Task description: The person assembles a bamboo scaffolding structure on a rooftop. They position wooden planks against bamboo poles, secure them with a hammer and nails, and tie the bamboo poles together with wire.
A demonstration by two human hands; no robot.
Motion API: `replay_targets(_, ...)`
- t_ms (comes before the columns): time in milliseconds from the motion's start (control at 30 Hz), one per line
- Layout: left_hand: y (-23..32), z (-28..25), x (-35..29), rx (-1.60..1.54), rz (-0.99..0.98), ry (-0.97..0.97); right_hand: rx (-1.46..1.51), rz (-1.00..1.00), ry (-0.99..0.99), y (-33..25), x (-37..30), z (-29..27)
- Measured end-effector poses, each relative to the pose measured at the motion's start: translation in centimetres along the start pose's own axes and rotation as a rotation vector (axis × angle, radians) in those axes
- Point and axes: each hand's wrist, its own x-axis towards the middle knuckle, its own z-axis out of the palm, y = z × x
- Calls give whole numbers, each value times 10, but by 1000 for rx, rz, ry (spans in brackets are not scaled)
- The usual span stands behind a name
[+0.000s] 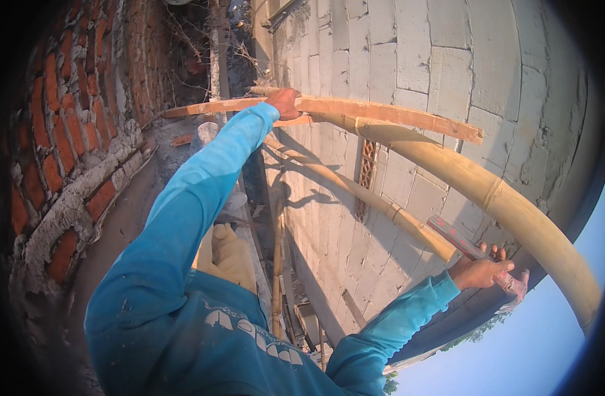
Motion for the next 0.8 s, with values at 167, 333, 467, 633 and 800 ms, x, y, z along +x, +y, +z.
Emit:
replay_targets(167, -2, 5, 4, -19, 55, -10, -416, -74, -435, -37, -26, -24)
replay_targets(333, 0, 1, 1, -8, -29, -39, -537, 208, -981, -81, -18, -19)
replay_targets(467, 3, 2, 3, 2, -18, -60, -499, 227, -1043, -103, -22, -2)
replay_targets(633, 3, 3, 2, -22, -14, -23, -512, 223, -1048, -118, -35, 10)
replay_targets(800, 4, -1, -2, -48, -1, -2, -504, 232, -1113, -123, -46, 20)
